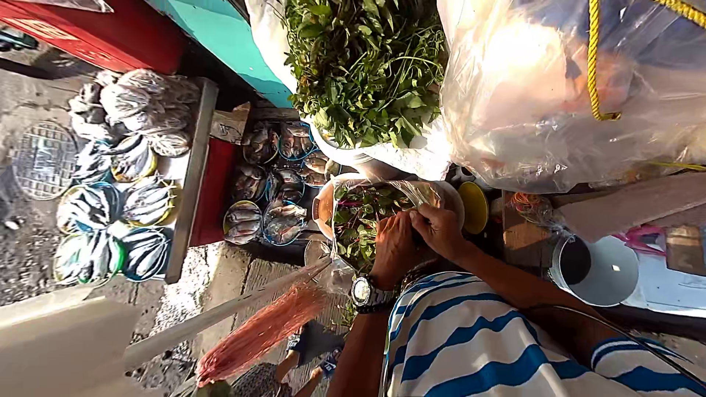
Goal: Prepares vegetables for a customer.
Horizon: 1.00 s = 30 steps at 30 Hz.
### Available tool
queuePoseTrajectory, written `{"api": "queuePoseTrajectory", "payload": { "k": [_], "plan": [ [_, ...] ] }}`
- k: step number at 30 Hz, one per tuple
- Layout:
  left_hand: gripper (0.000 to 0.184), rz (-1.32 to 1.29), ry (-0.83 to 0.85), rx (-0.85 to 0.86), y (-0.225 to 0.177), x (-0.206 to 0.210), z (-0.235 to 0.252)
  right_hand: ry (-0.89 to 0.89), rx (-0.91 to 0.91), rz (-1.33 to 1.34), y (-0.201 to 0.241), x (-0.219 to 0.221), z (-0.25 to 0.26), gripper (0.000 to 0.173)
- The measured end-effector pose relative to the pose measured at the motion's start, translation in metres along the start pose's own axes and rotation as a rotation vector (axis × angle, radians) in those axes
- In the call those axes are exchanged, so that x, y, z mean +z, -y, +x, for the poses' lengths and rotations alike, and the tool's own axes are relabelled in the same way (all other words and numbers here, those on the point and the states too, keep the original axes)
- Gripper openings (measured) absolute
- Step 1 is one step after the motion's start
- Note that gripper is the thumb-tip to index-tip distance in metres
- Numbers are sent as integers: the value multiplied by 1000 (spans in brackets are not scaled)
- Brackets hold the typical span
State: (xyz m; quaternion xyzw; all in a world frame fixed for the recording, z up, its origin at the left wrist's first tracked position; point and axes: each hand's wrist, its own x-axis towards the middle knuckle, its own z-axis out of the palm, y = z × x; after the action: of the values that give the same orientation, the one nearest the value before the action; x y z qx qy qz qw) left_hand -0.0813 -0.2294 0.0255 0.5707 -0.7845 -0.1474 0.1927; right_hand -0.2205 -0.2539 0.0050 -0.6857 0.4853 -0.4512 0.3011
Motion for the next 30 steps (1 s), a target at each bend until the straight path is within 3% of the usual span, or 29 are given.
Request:
{"api": "queuePoseTrajectory", "payload": {
  "k": [4, 9, 12, 14, 18, 22, 26, 30],
  "plan": [
    [34, -103, 16, -62, -7, 12, 10, 40, 48, -6, -6, -11, 5, 35],
    [33, -413, 24, -225, 7, 24, 12, 460, 434, 301, 4, -57, 36, 44],
    [28, -648, -48, -305, 12, 13, 8, 422, 547, 424, -9, -76, 44, 47],
    [27, -774, -98, -304, 15, -1, 3, 395, 577, 354, -26, -85, 36, 41],
    [21, -945, -189, -305, 29, -29, -10, 558, 698, 10, -56, -101, 0, 33],
    [25, -786, -292, -375, 49, -38, -24, 565, 853, -69, -75, -114, -47, 29],
    [29, -751, -378, -347, 55, -49, -35, 483, 787, -64, -62, -112, -49, 25],
    [34, -810, -514, -344, 41, -76, -60, 645, 586, -115, -52, -78, -12, 31]
  ]
}}
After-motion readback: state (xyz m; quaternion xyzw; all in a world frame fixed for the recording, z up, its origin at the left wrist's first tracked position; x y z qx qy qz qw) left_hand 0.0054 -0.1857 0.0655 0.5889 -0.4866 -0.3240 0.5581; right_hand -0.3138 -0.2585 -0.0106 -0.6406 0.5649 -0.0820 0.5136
